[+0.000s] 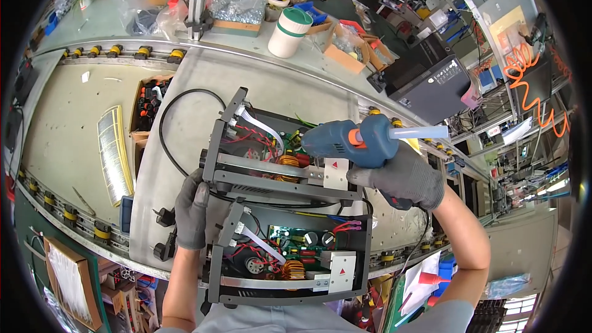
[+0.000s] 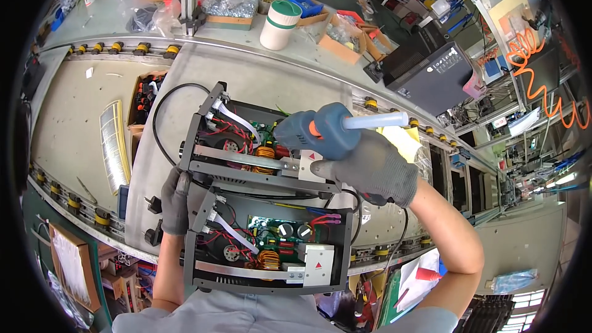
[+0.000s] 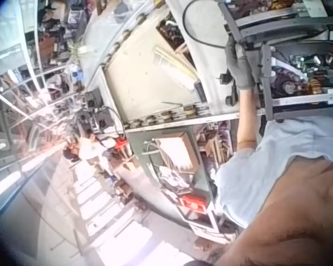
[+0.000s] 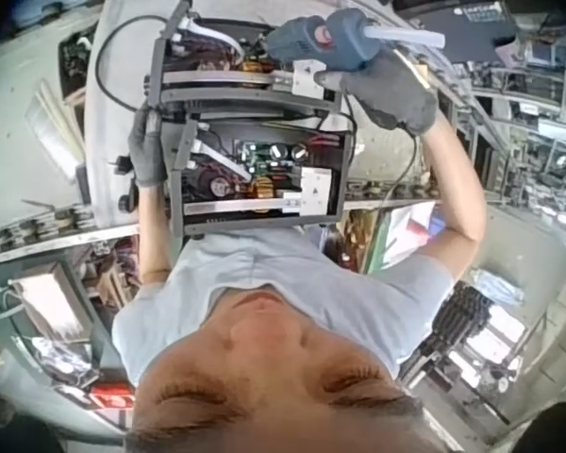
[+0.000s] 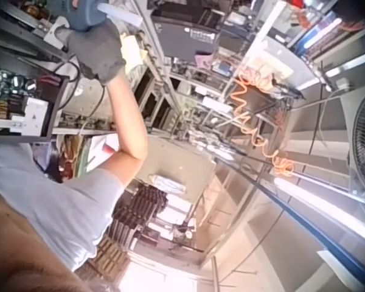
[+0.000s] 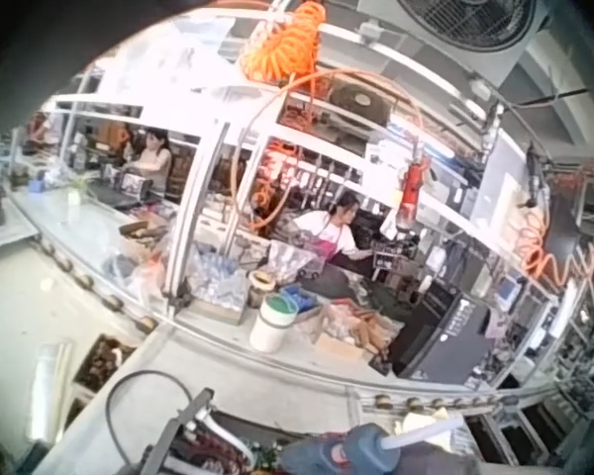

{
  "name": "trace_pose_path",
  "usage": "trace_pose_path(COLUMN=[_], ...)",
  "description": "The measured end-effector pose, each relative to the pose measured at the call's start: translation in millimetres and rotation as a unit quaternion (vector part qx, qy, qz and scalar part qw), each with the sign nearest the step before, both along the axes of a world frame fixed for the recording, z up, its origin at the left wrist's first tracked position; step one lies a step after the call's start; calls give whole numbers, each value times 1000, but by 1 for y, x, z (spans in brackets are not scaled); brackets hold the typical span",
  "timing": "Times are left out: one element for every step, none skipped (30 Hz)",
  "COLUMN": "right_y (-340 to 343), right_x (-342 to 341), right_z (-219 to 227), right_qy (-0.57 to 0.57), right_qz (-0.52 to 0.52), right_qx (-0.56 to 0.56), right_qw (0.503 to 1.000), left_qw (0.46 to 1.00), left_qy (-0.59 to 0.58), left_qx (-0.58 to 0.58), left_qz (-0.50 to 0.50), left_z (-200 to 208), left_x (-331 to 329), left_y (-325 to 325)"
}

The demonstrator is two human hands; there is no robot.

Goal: Assemble electronic power units on a conveyor belt using a glue gun, electric screwdriver, and oil dispenser.

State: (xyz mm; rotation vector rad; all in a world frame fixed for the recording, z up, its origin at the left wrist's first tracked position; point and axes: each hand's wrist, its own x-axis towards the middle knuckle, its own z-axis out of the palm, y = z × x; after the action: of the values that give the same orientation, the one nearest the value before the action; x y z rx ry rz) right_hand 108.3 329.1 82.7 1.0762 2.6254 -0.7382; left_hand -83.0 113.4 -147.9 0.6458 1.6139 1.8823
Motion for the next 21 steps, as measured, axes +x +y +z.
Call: trace_pose_path(right_y=[-1,-1,0,1,1,0,-2,-4,-6,-7,-9,-10,-12,-15,-23,-25,-38,-52,-63,-70,-83], right_x=[-4,-7,-8,-8,-8,-10,-13,-16,-16,-17,-17,-12,-4,5,13,26,35,45,62,76,83], right_z=[3,4,3,2,2,3,6,10,15,20,24,27,28,31,38,41,44,47,49,47,50], right_qy=[-17,-35,-35,-34,-32,-32,-59,-86,-87,-85,-83,-83,-26,30,81,86,118,150,121,93,7], right_qz=[-2,-5,-4,13,29,29,24,19,18,-13,-44,-44,-51,-56,-108,-146,-160,-174,-138,-97,-114], right_qx=[7,14,14,31,48,48,49,50,50,21,-9,-11,-22,-36,-107,-147,-167,-188,-180,-178,-187], right_qw=[1000,999,999,999,998,998,997,995,995,996,996,996,998,997,985,975,966,955,967,975,976], left_qw=[1000,1000,1000,1000,1000,1000,1000,1000,1000,1000,1000,1000,1000,1000,1000,999,1000,1000,999,999,999], left_qy=[6,5,1,-2,-2,1,5,4,1,-1,-1,6,13,10,25,39,26,27,31,38,35], left_qx=[-7,-8,-16,-23,-23,-12,-1,-1,4,10,9,7,8,5,3,-2,-4,-1,8,11,5], left_qz=[3,3,0,-2,-2,-2,-3,-3,-14,-22,-21,-18,-16,-16,-16,-14,-14,-13,-13,-9,-7], left_z=[1,3,4,5,4,3,1,1,1,1,1,1,-1,-3,-5,-7,-5,-2,-2,-4,-3], left_x=[0,1,2,2,2,2,3,4,5,4,4,4,4,4,2,2,2,2,2,1,1], left_y=[0,0,0,-1,-2,-2,-3,-4,-5,-5,-6,-6,-5,-5,-3,-4,-4,-3,-1,-1,-3])
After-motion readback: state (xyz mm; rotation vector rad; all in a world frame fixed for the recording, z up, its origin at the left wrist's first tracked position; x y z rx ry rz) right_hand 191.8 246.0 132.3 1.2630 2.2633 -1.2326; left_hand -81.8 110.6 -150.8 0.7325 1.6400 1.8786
